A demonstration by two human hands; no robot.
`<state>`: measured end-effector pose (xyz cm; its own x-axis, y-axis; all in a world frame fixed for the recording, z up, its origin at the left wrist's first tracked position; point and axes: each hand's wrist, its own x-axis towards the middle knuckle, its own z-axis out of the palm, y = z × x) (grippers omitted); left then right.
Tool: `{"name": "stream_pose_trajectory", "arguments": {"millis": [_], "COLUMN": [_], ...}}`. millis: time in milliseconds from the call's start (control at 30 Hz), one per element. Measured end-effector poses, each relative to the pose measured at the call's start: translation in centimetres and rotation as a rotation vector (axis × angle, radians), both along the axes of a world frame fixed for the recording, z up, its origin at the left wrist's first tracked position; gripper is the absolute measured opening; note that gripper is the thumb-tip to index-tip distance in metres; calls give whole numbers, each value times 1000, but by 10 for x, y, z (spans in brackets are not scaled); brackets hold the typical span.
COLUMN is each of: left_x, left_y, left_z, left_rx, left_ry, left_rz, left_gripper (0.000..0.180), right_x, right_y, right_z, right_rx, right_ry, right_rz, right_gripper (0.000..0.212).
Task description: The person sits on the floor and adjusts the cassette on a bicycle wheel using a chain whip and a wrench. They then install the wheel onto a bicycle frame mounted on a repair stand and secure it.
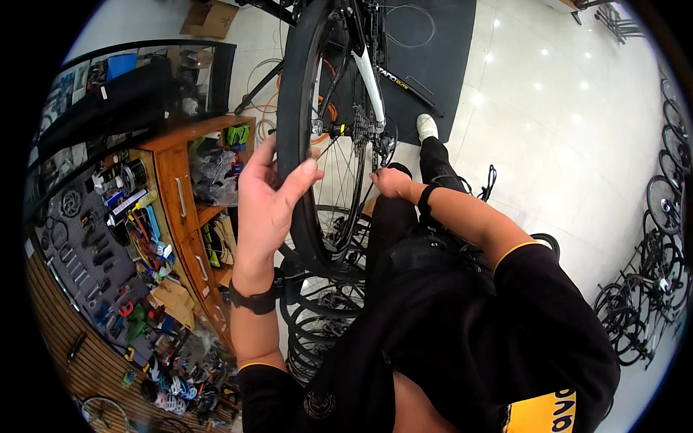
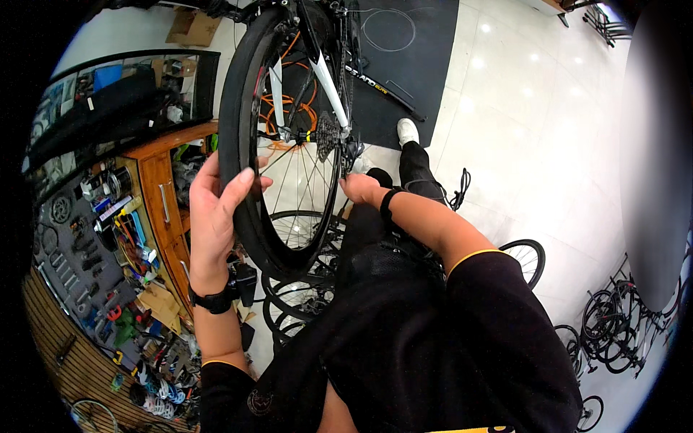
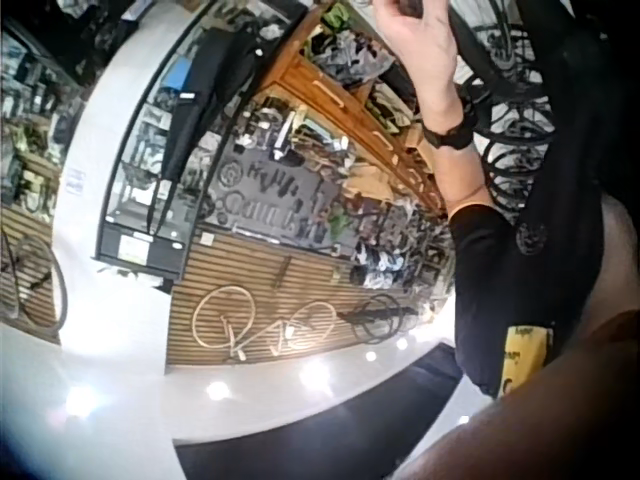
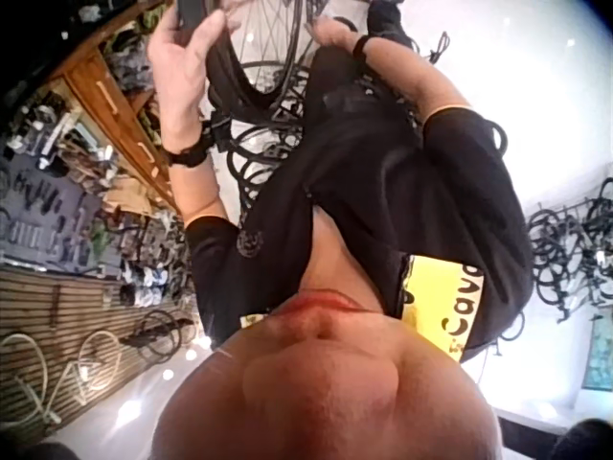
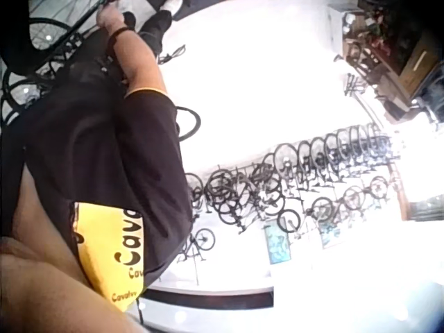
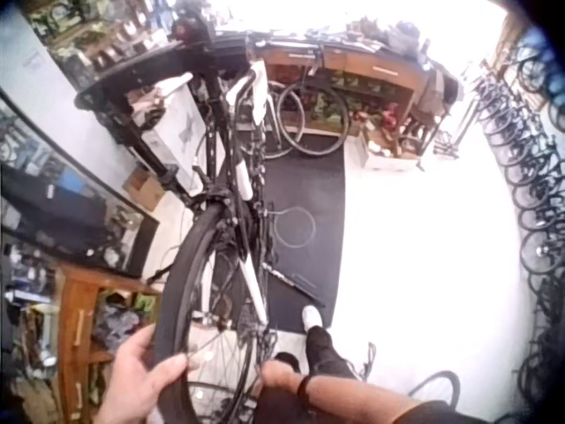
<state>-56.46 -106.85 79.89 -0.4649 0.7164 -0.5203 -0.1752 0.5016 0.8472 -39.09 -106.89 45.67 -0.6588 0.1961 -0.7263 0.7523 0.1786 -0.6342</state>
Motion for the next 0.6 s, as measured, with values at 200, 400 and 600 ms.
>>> {"name": "stream_pose_trajectory", "arguments": {"millis": [200,400,600], "left_x": [4,-2,-9], "left_y": [-30,-40,-35], "left_z": [-2,-6,-6], "left_rx": [7,47,93], "left_ry": [-24,-63,-93], "left_rz": [-53,-158,-217], "left_gripper": [47,59,70], "right_x": [4,33,15], "right_y": [28,111,123], "right_z": [31,38,42], "right_rx": [-119,-324,-474], "right_ry": [-11,-87,193], "right_rz": [61,-47,-589], "right_gripper": [67,38,29]}}
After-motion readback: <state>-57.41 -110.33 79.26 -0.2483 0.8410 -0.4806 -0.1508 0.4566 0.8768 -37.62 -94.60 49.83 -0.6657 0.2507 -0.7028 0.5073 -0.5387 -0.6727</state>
